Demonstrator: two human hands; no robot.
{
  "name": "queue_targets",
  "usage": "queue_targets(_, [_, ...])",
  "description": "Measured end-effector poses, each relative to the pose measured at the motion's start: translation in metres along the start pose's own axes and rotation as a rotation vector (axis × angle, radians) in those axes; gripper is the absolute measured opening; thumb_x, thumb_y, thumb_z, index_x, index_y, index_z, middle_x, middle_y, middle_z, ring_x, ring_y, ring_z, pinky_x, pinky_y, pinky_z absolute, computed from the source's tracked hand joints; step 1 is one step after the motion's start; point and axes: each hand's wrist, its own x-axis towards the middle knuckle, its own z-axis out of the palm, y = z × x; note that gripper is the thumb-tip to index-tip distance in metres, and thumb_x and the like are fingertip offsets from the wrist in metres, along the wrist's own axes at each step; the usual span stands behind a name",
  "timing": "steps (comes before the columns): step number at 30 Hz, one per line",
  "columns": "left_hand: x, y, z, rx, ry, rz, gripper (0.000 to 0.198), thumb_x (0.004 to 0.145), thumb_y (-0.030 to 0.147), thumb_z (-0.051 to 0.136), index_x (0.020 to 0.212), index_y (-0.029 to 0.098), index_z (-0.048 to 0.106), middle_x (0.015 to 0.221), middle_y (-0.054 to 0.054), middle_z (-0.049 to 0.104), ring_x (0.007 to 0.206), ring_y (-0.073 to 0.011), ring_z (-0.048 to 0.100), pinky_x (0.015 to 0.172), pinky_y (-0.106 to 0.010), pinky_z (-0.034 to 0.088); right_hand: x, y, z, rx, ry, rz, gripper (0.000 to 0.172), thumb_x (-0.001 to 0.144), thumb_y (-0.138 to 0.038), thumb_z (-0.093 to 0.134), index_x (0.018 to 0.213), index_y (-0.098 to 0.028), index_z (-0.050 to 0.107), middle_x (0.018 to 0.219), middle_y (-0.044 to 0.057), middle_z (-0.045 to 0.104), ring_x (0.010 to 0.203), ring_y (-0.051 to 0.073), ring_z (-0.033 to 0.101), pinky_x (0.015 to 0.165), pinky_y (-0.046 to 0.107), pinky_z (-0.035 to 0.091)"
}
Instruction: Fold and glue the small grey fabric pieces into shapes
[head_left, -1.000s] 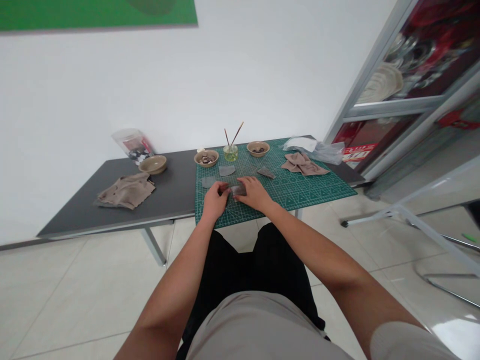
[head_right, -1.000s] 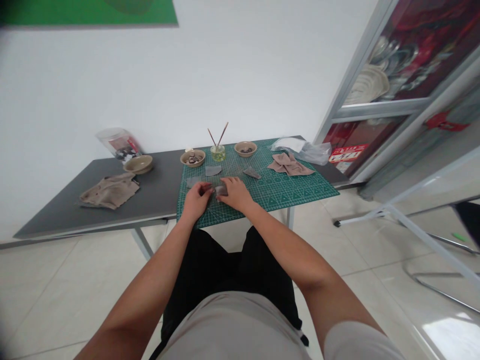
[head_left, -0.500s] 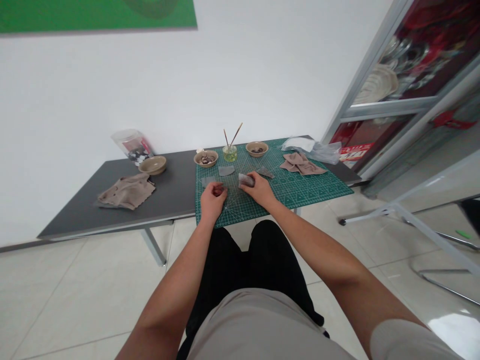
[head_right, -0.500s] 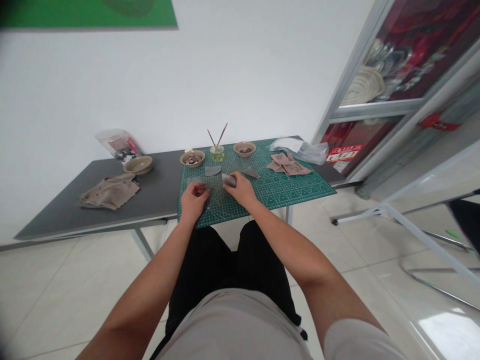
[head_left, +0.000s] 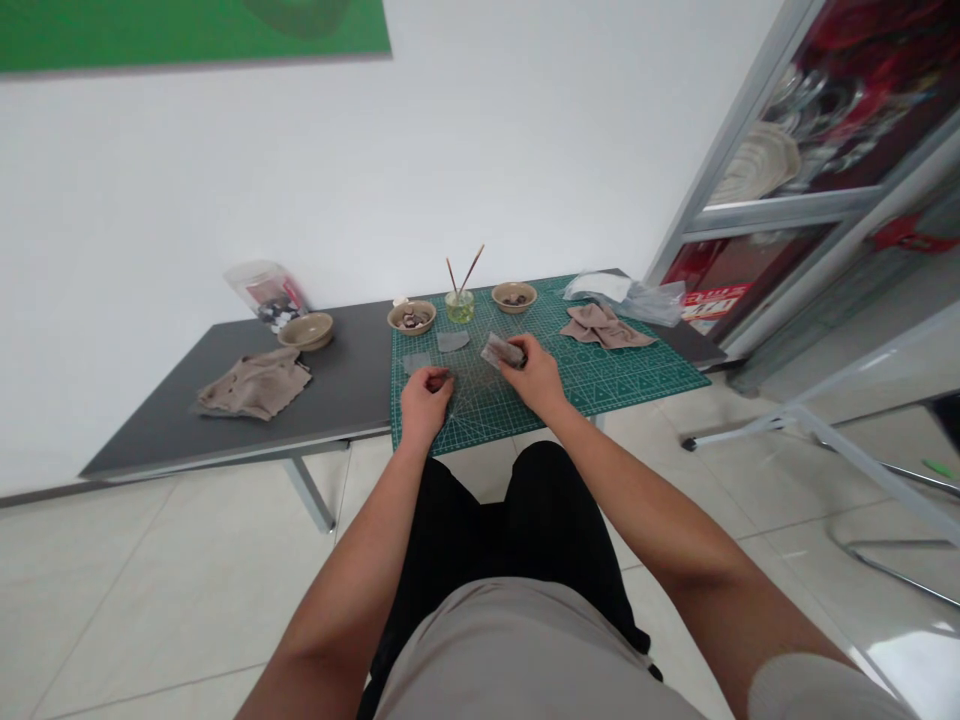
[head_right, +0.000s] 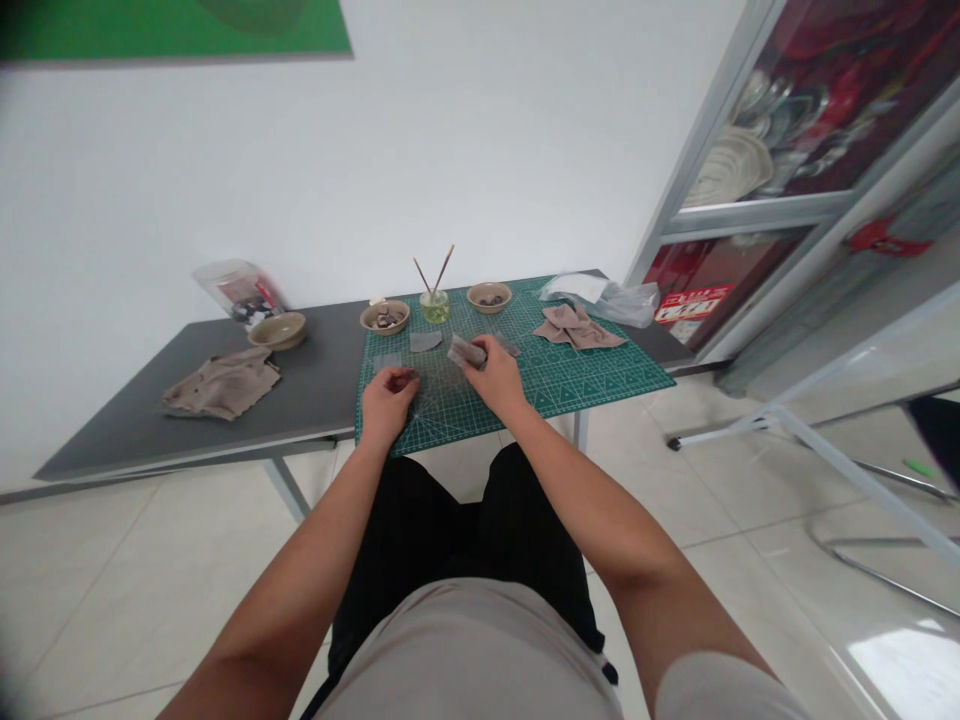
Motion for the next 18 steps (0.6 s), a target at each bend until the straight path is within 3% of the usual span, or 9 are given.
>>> queue_targets(4, [0.000, 0.000, 0.000, 0.009, -0.005, 0.003, 0.019, 0.075, 0.028, 0.064, 0.091, 0.018, 0.068, 0.084, -0.002, 0.068, 0.075, -0.0152, 0.061, 0.075, -0.029, 0.049, 0.001, -0.001, -0.007, -0.078, -0.109, -0.015, 0.011, 0.077, -0.026, 0.063, 0.086, -0.020, 0.064, 0.081, 0.004, 0.068, 0.076, 0.020, 0.061, 0.072, 0.031, 0.044])
queue_targets(10, [-0.001, -0.001, 0.001, 0.054, -0.007, 0.032, 0.017, 0.076, 0.028, 0.063, 0.090, 0.019, 0.068, 0.083, -0.002, 0.067, 0.075, -0.0155, 0.061, 0.075, -0.030, 0.049, 0.017, -0.021, -0.028, -0.094, 0.004, -0.121, 0.005, 0.074, -0.024, 0.063, 0.077, -0.020, 0.064, 0.081, 0.004, 0.065, 0.081, 0.021, 0.059, 0.076, 0.031, 0.044])
queue_targets(14, [-0.001, 0.000, 0.001, 0.080, -0.014, 0.058, 0.016, 0.076, 0.027, 0.062, 0.089, 0.019, 0.068, 0.083, -0.002, 0.066, 0.074, -0.0155, 0.060, 0.075, -0.030, 0.048, 0.028, -0.030, -0.037, -0.131, -0.004, -0.113, 0.027, 0.071, -0.019, 0.062, 0.097, -0.019, 0.061, 0.088, 0.007, 0.067, 0.082, 0.024, 0.061, 0.075, 0.033, 0.045])
queue_targets(18, [-0.002, 0.000, 0.001, 0.101, -0.018, 0.075, 0.015, 0.077, 0.026, 0.062, 0.089, 0.019, 0.068, 0.083, -0.002, 0.065, 0.074, -0.0155, 0.059, 0.074, -0.030, 0.048, 0.025, -0.025, -0.029, -0.201, -0.076, -0.076, 0.050, 0.072, -0.017, 0.061, 0.121, -0.017, 0.052, 0.093, 0.010, 0.069, 0.081, 0.028, 0.064, 0.072, 0.034, 0.046])
